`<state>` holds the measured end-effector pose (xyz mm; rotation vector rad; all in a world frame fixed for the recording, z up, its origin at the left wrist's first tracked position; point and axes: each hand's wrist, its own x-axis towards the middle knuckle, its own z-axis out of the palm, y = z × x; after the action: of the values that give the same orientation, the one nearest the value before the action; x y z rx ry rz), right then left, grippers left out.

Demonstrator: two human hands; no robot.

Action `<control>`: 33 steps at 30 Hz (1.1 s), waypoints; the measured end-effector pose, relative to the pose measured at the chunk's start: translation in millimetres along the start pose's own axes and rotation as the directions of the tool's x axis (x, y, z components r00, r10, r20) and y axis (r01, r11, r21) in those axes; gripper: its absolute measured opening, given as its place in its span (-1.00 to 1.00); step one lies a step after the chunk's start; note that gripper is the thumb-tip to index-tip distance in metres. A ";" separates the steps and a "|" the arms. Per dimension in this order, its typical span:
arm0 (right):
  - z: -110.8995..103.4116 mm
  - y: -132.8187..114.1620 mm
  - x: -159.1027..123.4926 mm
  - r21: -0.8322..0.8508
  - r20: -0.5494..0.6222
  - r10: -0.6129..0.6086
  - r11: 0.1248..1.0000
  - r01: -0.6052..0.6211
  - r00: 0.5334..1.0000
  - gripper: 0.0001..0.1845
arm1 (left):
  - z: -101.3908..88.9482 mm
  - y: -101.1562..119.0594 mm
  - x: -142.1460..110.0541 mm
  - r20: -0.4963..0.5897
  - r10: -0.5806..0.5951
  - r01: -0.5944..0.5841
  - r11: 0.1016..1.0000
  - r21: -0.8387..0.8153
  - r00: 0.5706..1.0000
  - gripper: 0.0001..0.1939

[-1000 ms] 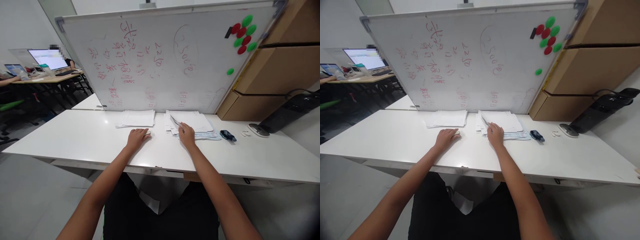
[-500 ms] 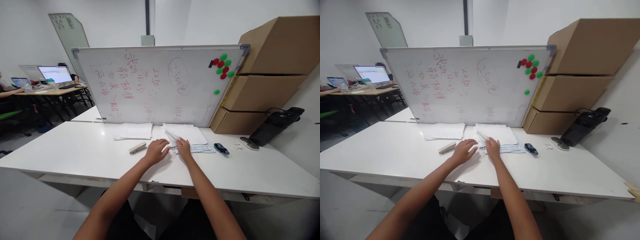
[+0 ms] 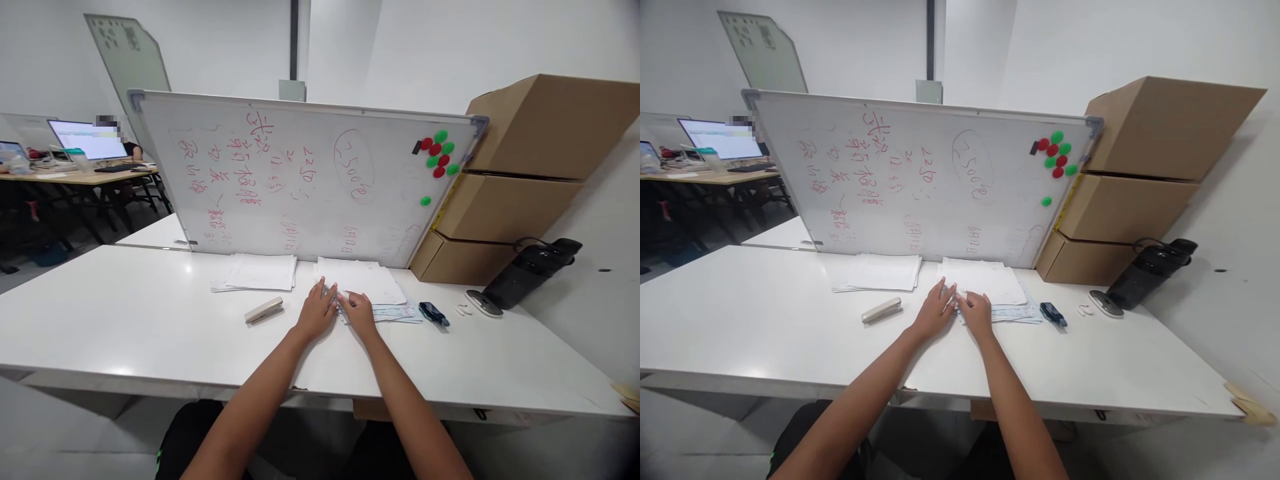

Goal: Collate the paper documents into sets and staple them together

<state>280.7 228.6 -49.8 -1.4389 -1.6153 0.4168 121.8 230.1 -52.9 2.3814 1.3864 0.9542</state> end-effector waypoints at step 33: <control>-4.5 -8.1 -2.8 0.035 -0.100 0.073 0.997 -0.070 0.992 -0.48 | -10.1 9.0 0.1 -0.066 -0.047 0.047 0.999 -0.005 0.997 -0.78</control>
<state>279.1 222.5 -42.4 -1.4742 -1.4741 0.4024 121.7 224.2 -40.8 2.3240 1.4566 1.0308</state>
